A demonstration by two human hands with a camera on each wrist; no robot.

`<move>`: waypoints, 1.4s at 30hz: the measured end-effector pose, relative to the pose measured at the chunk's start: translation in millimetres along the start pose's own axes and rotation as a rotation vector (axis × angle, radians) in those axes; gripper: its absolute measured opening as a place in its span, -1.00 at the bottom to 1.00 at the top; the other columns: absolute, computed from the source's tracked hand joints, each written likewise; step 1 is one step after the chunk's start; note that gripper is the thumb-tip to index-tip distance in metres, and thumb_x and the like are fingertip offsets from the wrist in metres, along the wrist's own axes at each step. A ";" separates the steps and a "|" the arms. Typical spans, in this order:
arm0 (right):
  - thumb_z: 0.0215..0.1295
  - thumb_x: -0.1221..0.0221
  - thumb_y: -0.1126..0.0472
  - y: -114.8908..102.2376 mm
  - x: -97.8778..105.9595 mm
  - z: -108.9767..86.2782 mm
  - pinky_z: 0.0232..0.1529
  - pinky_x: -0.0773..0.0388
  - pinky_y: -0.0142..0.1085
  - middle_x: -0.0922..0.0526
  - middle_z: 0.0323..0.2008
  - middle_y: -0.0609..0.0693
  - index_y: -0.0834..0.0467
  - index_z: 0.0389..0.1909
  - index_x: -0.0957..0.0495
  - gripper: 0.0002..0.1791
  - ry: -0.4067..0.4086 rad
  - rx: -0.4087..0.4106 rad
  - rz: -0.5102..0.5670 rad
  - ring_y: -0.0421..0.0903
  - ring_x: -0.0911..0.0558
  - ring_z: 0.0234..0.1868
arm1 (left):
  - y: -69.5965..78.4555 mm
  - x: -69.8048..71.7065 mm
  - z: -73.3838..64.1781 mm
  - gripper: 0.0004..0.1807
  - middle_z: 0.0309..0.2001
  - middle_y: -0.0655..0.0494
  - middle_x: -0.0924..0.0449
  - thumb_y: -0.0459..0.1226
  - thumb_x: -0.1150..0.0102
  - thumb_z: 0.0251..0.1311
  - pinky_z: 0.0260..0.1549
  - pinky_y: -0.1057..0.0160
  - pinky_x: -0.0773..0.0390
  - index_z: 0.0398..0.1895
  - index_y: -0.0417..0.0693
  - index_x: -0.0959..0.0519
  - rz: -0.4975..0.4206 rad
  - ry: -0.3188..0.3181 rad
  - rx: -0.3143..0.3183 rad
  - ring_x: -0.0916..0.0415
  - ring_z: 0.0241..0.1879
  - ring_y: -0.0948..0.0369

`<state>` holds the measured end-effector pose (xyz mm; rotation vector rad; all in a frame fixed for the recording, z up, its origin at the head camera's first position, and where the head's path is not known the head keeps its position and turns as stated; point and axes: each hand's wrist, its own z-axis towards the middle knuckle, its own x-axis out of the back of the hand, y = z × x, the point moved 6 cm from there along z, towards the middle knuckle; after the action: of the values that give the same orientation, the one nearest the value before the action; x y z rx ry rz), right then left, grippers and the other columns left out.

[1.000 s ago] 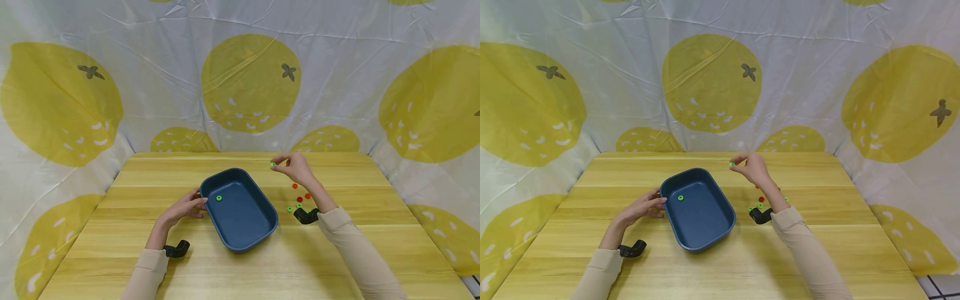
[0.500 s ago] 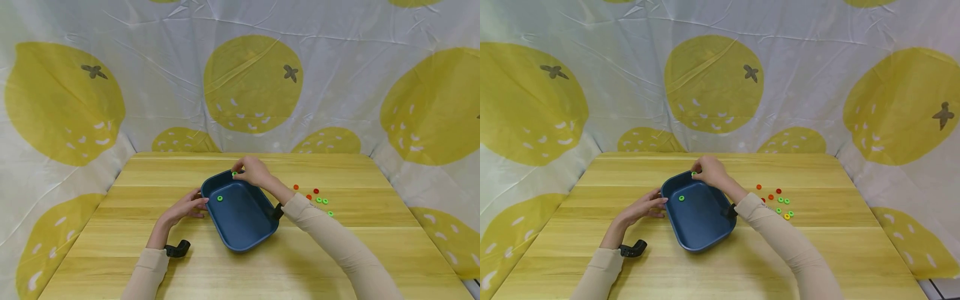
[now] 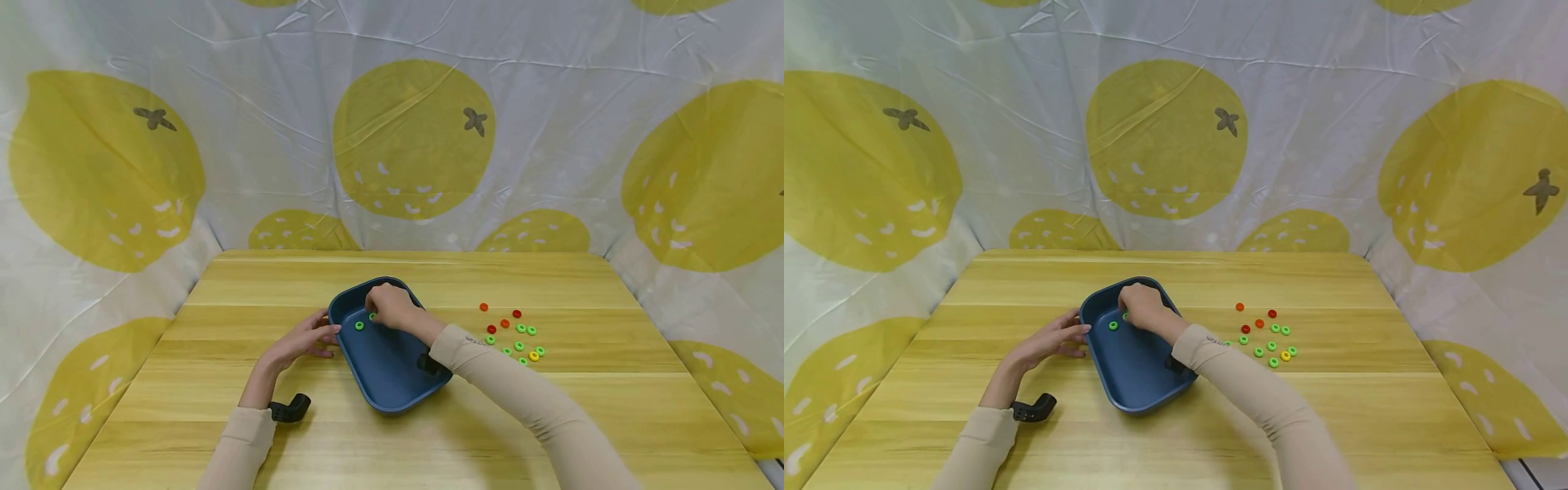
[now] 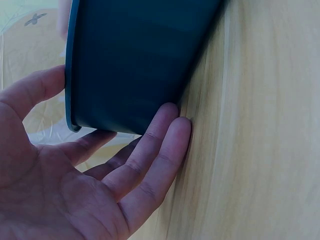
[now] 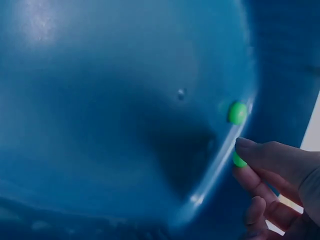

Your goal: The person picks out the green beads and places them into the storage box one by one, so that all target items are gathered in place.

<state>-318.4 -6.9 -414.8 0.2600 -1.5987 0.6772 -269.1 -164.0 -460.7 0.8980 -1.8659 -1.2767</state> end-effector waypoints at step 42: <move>0.15 -0.28 0.14 44.0 64.3 -49.4 -0.31 -0.43 -0.42 -0.71 -0.29 0.00 0.11 -0.21 -0.68 -0.80 0.256 -0.032 0.496 -0.09 -0.59 -0.27 | 0.3 -1.0 -0.7 -0.27 0.27 -0.37 -0.20 -0.11 0.02 0.35 -0.05 -0.03 -0.59 0.44 -0.18 0.07 0.002 0.021 0.007 -0.53 -0.02 0.06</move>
<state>-311.4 70.1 -364.4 -0.2511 -1.4306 1.0178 -268.1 -163.4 -460.3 0.9095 -1.8558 -1.2549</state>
